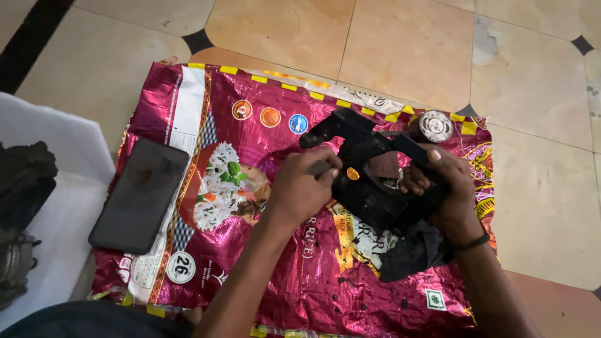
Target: The person sits on the floor and cleans a black mechanical part using a white plastic scraper and a dark cloth. They repeatedly scrape the surface to remove residue and wipe the part with the cloth, occasionally turning the object to access different areas.
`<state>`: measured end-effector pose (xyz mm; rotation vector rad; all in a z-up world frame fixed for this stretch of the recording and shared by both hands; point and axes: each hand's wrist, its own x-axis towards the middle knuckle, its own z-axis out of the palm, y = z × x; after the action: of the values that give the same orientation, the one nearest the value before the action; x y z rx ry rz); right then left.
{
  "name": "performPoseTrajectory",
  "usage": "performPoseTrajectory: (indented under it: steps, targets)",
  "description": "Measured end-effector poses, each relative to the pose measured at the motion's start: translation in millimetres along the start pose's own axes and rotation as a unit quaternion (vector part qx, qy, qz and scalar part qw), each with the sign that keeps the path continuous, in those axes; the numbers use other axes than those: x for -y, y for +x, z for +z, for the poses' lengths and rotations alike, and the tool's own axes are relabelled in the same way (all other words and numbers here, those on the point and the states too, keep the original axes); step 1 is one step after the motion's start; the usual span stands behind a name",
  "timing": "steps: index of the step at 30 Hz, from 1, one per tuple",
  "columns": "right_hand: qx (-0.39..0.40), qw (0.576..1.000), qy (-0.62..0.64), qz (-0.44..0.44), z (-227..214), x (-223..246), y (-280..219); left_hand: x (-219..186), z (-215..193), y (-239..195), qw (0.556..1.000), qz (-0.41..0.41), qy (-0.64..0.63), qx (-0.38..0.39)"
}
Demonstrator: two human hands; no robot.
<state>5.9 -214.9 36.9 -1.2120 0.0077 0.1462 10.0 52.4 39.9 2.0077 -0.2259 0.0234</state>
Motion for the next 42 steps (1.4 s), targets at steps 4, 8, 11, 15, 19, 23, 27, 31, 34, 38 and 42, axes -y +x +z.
performPoseTrajectory:
  steps: [4,8,11,15,19,23,27,31,34,38,42]
  targets:
    - [0.003,1.000,-0.006,-0.015,3,1,0,5,7,-6,0.993,0.081,0.060,-0.060]
    - [0.012,0.999,0.003,-0.033,5,0,-2,11,17,-4,0.995,0.060,-0.028,-0.075]
    - [-0.022,0.999,-0.009,-0.029,6,0,-5,14,21,-6,0.988,0.131,-0.039,-0.069]
    - [-0.026,0.998,-0.053,-0.030,10,5,-4,9,15,-10,0.964,0.236,0.099,-0.065]
    - [-0.026,0.997,-0.044,-0.050,7,2,-2,3,33,-16,0.987,0.133,0.070,-0.054]
    - [-0.034,0.997,-0.034,-0.053,12,3,-1,8,46,-8,0.977,-0.087,-0.182,-0.071]
    - [-0.047,0.999,0.014,-0.015,14,6,-2,16,41,0,0.859,-0.209,-0.454,-0.109]
    - [-0.060,0.998,0.011,0.017,13,8,-1,-3,37,1,0.924,-0.082,-0.351,-0.128]
    - [-0.052,0.996,0.068,0.031,17,6,2,-19,32,-3,0.951,0.067,-0.231,-0.193]
    - [-0.070,0.995,0.063,0.040,30,6,-2,-31,36,-8,0.960,0.034,-0.195,-0.198]
    - [-0.067,0.997,0.035,0.012,41,9,-9,-39,40,-14,0.946,-0.010,-0.267,-0.185]
